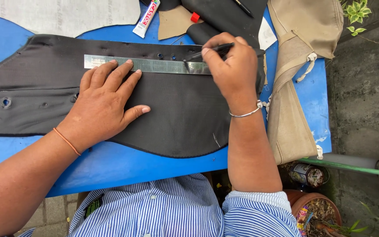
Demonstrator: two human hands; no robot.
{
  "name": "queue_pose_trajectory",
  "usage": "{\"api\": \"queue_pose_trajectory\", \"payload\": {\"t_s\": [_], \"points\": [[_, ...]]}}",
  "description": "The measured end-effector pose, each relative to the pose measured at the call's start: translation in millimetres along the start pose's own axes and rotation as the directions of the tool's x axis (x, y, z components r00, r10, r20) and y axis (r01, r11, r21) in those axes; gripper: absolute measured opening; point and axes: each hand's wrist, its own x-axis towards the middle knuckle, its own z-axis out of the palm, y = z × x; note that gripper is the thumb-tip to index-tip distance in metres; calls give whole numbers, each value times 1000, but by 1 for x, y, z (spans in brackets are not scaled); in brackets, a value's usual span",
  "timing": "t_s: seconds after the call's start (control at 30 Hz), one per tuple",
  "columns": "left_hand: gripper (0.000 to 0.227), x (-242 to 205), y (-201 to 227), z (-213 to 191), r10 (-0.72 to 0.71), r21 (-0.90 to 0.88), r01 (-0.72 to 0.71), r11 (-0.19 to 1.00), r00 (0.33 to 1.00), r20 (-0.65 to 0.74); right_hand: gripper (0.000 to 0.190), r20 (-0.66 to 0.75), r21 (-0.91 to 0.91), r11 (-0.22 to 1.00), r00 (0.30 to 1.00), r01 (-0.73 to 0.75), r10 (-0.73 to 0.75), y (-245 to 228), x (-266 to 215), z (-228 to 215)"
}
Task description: Measuring, marking, and gluing leather pieces to assemble a product
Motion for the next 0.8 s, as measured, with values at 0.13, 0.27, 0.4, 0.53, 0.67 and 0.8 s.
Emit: {"api": "queue_pose_trajectory", "payload": {"t_s": [0.13, 0.27, 0.4, 0.53, 0.67, 0.8], "points": [[79, 1, 1, -1, -7, -13, 6, 1000, 1000, -6, 8, -133, -249, 968, 988, 38, -73, 17, 1, -13], [76, 2, 2, -3, -4, -7, 4, 1000, 1000, -25, 7, -127, -77, 997, 992, 17, -27, 4, 0, -10], [75, 3, 2, -3, -8, 5, 9, 1000, 999, -34, 4, -69, 96, 994, 996, 60, -54, -10, -2, 6], [75, 3, 2, -1, -10, 17, 10, 1000, 999, -41, 8, -50, -47, 999, 998, 26, -28, 3, -1, 4], [75, 3, 2, 1, -14, 21, 15, 1000, 999, -47, 8, -145, -131, 990, 988, 42, -61, 6, 0, -8], [75, 3, 3, 3, -27, 11, 27, 1000, 998, -51, 7, -80, 87, 995, 996, 40, -33, -2, 0, 1]]}}
